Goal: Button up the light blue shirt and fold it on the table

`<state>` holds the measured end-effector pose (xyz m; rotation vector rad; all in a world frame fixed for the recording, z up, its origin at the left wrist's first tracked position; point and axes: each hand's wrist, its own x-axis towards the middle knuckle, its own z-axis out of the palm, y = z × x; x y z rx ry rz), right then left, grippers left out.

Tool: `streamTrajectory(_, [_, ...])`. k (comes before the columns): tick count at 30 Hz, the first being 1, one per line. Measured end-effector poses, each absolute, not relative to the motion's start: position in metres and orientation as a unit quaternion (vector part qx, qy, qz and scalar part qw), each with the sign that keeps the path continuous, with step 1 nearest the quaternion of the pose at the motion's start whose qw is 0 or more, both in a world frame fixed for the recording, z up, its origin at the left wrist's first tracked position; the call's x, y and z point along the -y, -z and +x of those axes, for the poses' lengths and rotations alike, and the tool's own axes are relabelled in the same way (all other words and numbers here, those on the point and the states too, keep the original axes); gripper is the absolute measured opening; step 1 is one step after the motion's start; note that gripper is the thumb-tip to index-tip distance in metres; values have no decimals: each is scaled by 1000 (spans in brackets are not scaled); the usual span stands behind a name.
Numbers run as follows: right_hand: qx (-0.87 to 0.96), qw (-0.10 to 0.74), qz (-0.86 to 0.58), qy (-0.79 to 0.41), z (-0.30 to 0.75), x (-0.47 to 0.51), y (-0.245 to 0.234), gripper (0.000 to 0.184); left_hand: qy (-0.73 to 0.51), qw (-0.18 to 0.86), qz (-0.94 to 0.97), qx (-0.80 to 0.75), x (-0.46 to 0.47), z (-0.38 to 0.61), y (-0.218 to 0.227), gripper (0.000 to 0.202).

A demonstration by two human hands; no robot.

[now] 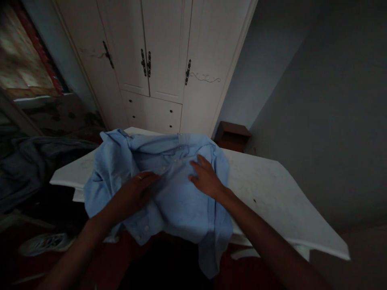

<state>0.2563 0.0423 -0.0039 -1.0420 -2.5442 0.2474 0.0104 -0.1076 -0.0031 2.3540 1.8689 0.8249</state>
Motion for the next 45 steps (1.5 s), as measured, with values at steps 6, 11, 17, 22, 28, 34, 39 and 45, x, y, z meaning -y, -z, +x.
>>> streamTrajectory(6, [905, 179, -350, -164, 274, -49, 25, 27, -220, -5, 744, -631, 137, -51, 0, 41])
streamTrajectory(11, [904, 254, -313, -140, 277, -48, 24, 16, -159, -36, 712, -683, 145, -67, -19, 38])
streamTrajectory(17, [912, 258, -305, -96, 282, -55, 17, 21, -107, -70, 629, -767, 145, -79, -19, 44])
streamTrajectory(22, [899, 240, -366, -6, 293, -79, -9, 24, -72, -75, 642, -760, 134, -97, -13, 42])
streamTrajectory(28, [895, 144, -409, 106, 275, -111, -33, 28, -108, -3, 685, -721, 120, -118, -12, 41])
streamTrajectory(34, [894, 45, -435, 101, 256, -114, -28, 24, -84, -41, 663, -743, 121, -115, -15, 37])
streamTrajectory(39, [906, 33, -415, 70, 258, -104, -30, 26, -47, -61, 675, -734, 121, -109, -38, 35])
streamTrajectory(45, [907, 149, -390, 52, 239, -47, -44, 33, -168, -70, 646, -742, 148, -72, -53, 35])
